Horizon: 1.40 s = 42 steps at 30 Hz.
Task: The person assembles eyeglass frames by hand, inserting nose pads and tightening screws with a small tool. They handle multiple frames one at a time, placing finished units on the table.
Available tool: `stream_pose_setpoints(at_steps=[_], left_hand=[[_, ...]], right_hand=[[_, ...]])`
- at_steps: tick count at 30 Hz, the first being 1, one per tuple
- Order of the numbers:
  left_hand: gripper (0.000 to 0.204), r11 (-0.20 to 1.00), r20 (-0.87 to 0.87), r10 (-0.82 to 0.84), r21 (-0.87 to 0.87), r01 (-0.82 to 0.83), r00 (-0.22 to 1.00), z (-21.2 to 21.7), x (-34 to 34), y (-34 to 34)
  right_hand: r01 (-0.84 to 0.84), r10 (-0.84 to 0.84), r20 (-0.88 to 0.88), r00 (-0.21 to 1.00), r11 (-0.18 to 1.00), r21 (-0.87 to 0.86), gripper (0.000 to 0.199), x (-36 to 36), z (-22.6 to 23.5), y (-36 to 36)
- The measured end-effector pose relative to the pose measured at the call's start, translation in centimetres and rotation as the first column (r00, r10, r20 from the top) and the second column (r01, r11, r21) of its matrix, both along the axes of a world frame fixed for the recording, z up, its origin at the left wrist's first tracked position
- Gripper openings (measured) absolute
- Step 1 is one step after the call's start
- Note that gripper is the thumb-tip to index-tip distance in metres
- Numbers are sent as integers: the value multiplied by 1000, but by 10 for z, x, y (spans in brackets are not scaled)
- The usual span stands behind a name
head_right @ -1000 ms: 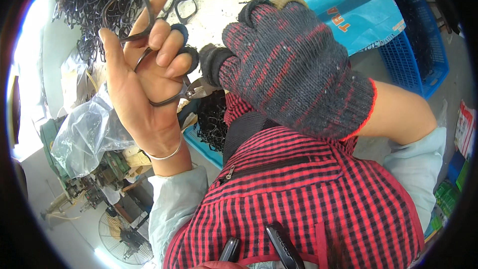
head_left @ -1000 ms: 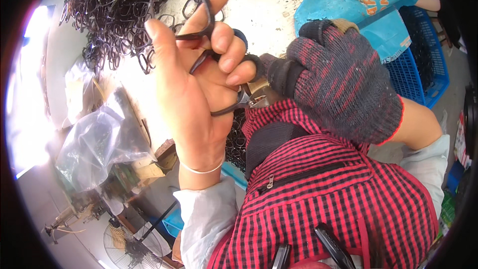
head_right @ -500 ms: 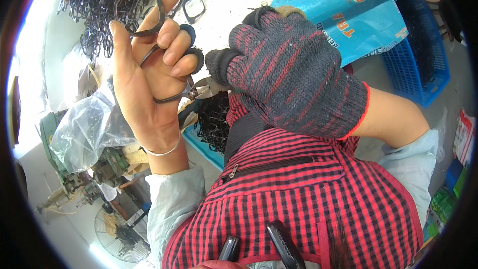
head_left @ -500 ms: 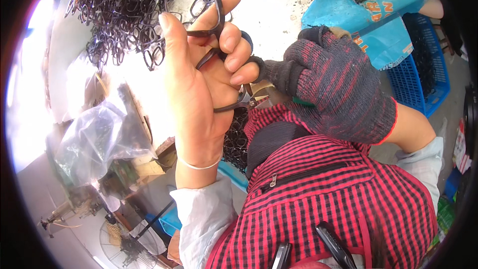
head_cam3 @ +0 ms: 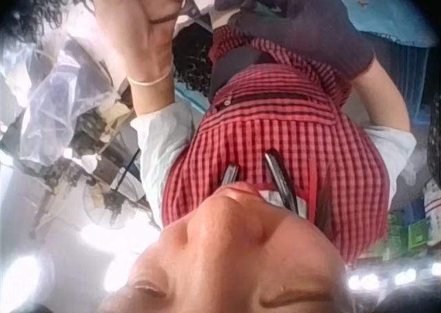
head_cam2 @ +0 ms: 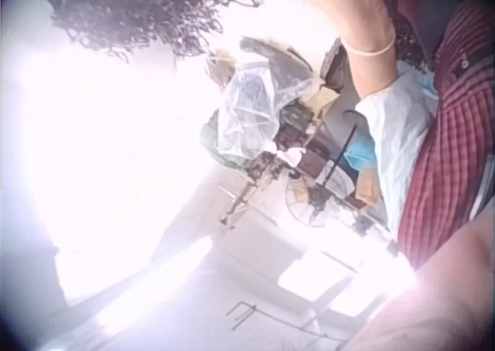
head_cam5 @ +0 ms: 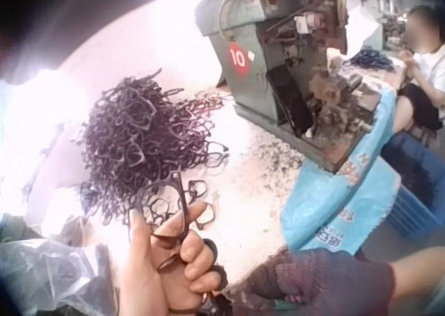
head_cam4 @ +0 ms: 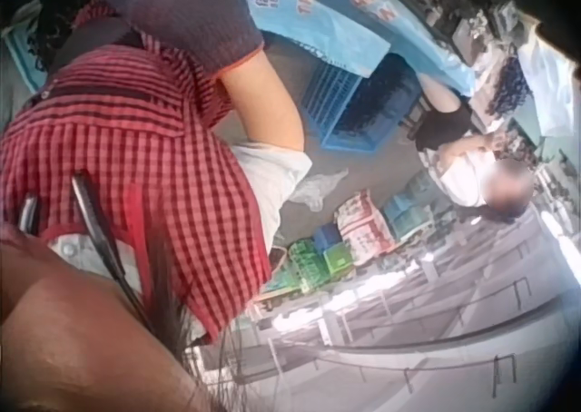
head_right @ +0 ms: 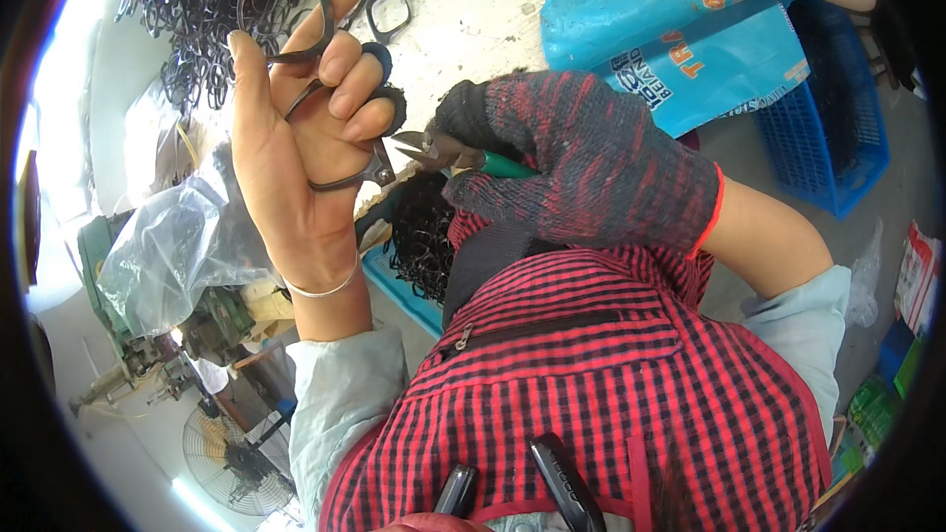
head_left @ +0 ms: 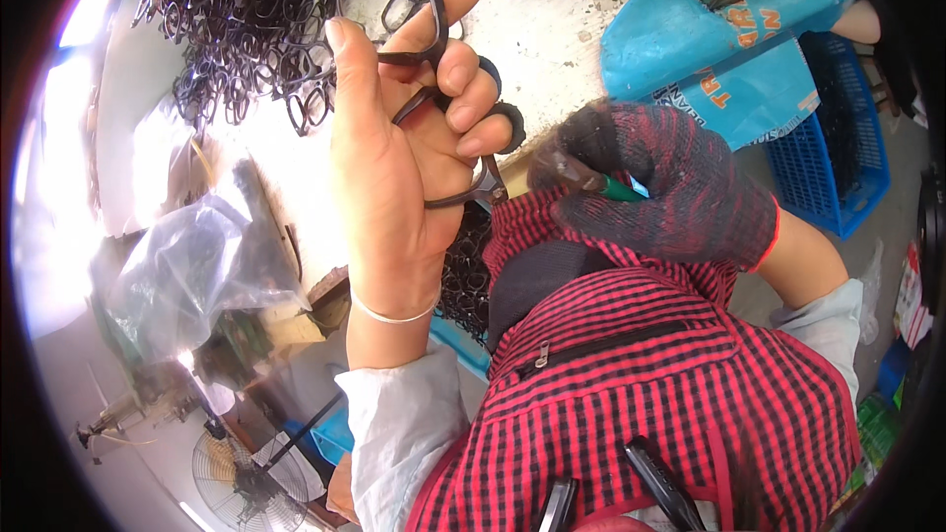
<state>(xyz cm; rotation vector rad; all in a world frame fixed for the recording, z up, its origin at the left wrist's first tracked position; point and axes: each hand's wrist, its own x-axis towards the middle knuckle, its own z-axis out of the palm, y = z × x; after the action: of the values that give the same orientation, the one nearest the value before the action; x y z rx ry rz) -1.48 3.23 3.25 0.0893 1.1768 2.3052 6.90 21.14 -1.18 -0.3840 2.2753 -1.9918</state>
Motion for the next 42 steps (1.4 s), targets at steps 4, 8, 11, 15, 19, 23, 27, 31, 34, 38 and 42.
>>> stream_pose_setpoints(at_steps=[4,8,11,15,19,23,27,31,34,38,42], left_hand=[[73,1000,26,13,-13,-13,1000,-3,3,-6],[73,998,8,62,-28,-61,998,-4,5,-7],[75,989,-95,149,40,-146,984,-6,8,-4],[81,891,-515,453,286,-353,728,-16,11,-12],[87,876,-541,480,251,-412,691,-17,18,-9],[90,873,-558,482,237,-427,676,-17,22,-9],[91,835,-564,504,124,-536,654,-21,29,-15],[83,764,-499,416,-261,-590,760,-32,55,-93],[53,539,-404,4,-769,-342,915,-37,86,-189],[22,-234,-666,-325,-632,-739,672,-40,74,-231],[22,48,-825,-451,-404,-914,341,-47,-8,-136]], right_hand=[[186,48,-416,908,844,504,25,-4,-3,-5],[333,136,-545,828,663,671,23,-6,2,-11],[202,111,-416,903,744,637,22,-7,2,-11],[-150,191,247,950,973,-177,20,-2,13,-5],[-25,43,213,976,996,-85,21,-1,3,-12],[92,-44,-186,981,961,260,23,-7,2,-23],[-4,73,-210,975,951,310,31,-13,-3,-30],[-121,257,194,947,842,-526,39,-6,-12,3],[301,229,473,851,525,-796,56,3,-19,39],[326,364,526,769,483,-812,64,17,-27,51],[-54,226,413,882,920,-389,61,42,-61,56]])
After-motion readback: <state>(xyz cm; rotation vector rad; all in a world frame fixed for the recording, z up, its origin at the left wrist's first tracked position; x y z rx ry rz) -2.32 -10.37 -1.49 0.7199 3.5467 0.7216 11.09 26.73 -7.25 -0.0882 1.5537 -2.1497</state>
